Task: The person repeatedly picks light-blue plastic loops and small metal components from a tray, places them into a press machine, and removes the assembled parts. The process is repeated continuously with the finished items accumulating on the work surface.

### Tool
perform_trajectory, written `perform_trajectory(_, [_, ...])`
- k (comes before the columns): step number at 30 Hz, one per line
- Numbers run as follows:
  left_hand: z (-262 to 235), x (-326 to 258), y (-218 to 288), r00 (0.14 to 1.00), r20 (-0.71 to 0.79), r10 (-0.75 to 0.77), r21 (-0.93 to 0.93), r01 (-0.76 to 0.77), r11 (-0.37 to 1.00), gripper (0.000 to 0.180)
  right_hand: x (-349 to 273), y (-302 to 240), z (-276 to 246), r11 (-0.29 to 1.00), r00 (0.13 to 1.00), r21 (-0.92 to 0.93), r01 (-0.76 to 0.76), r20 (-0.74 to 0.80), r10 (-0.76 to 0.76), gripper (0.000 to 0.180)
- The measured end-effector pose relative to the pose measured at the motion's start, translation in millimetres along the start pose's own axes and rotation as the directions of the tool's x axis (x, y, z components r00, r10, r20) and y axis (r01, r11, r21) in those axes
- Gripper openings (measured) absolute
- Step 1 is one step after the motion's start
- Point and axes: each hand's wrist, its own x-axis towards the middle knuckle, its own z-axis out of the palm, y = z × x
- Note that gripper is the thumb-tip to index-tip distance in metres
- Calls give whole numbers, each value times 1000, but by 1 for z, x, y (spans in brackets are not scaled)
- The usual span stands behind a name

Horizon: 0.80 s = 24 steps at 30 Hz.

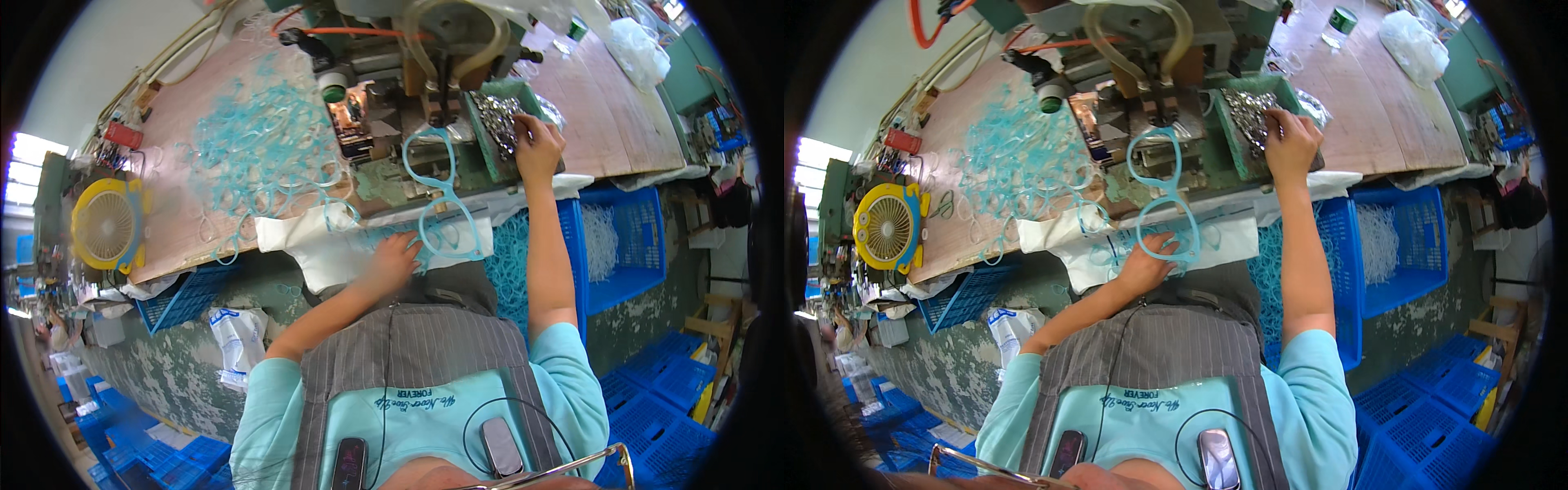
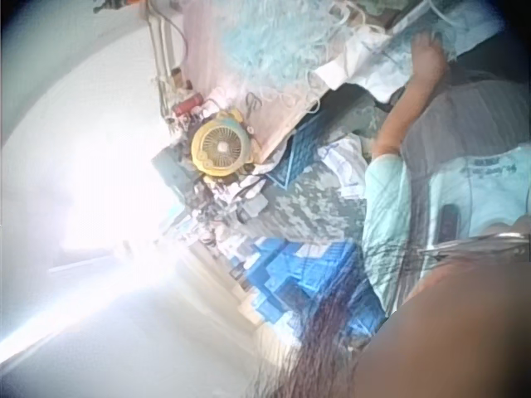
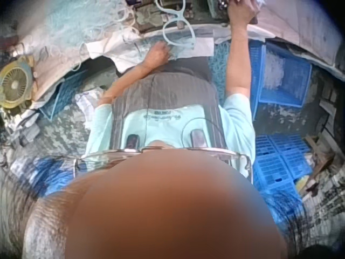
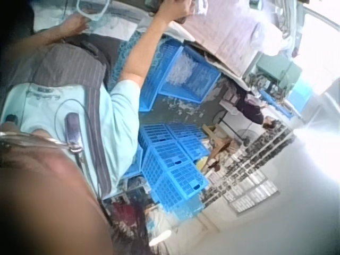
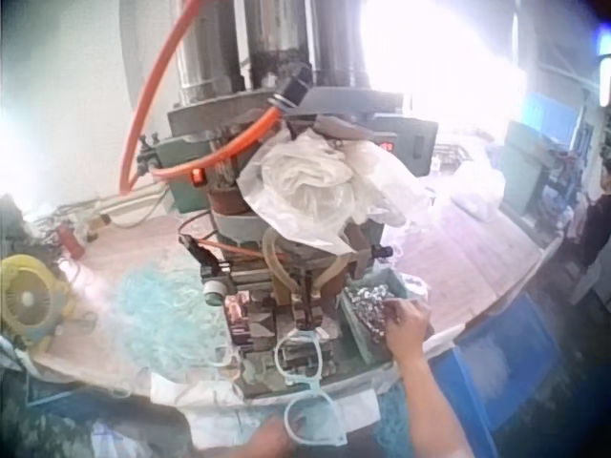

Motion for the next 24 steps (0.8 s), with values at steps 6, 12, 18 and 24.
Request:
perform_trajectory(6, [42, -5, -24, 961, 184, -208, 288, 149, 946, 11, -2, -2, -2, 998, 999, -46, -38, -19, 38, 4])
perform_trajectory(12, [-13, -3, -6, 994, 93, 56, 158, -71, 985, 5, -2, -2, -2, 999, 999, -42, -33, -10, 33, 8])
perform_trajectory(18, [-137, 29, 20, 878, -479, -9, -42, -13, 999, 17, 6, -20, -9, 998, 998, 28, -55, -2, 55, 8])
perform_trajectory(24, [-195, 106, 34, 750, -567, 342, 199, -278, 940, 27, 18, -96, -25, 867, 975, 446, -223, 95, 201, 19])
